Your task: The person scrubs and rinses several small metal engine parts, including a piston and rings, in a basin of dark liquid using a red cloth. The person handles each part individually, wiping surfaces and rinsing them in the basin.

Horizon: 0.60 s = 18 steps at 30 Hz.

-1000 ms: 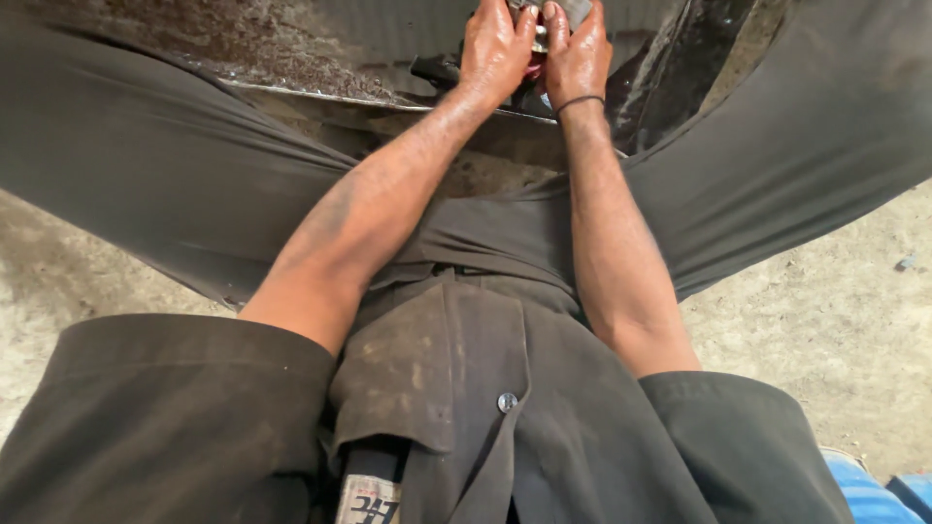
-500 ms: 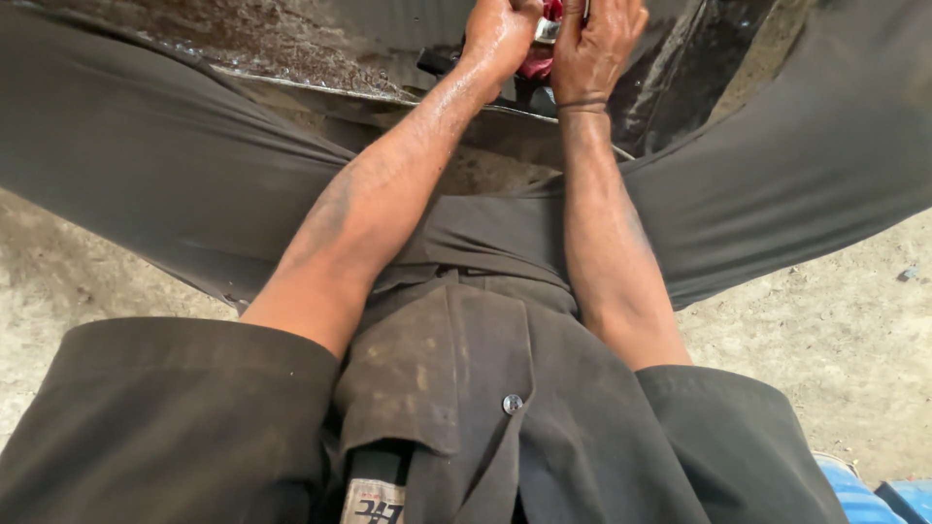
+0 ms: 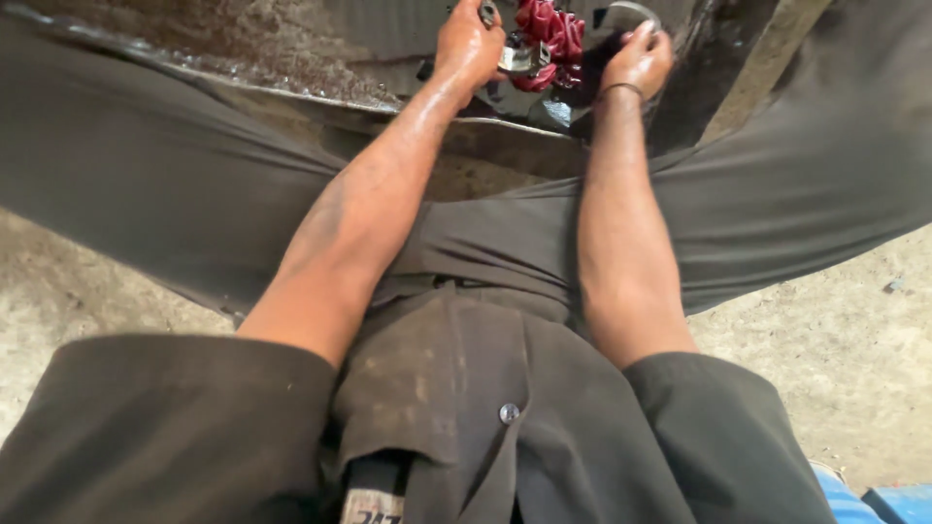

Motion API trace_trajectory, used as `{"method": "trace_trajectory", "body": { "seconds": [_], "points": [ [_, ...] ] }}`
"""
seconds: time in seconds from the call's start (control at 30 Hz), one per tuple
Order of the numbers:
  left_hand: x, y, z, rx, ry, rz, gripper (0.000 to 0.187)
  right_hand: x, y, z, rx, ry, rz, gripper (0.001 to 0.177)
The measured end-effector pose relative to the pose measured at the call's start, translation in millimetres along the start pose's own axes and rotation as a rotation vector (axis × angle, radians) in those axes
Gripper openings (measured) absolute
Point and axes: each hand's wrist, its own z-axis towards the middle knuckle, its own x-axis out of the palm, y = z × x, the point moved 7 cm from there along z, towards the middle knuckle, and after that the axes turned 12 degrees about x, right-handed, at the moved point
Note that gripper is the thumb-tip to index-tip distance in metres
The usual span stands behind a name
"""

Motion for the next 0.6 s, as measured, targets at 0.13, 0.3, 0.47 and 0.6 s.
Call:
{"method": "trace_trajectory", "body": {
  "seconds": [0.13, 0.3, 0.47, 0.6],
  "points": [
    [14, 4, 7, -0.008, 0.099, -0.405, 0.014, -7, -4, -33, -0.053, -0.201, -0.175, 0.036],
    [18, -23, 12, -0.047, 0.187, -0.896, 0.017, 33, 82, -135, -0.545, 0.229, -0.517, 0.055],
    [20, -41, 2, 0.011, 0.241, -1.148, 0.033, 32, 91, -149, -0.531, 0.206, -0.595, 0.035],
    [21, -23, 2, -0.113, 0.119, -1.143, 0.03, 41, 88, -155, -0.79, 0.177, -0.603, 0.035]
  ]
}}
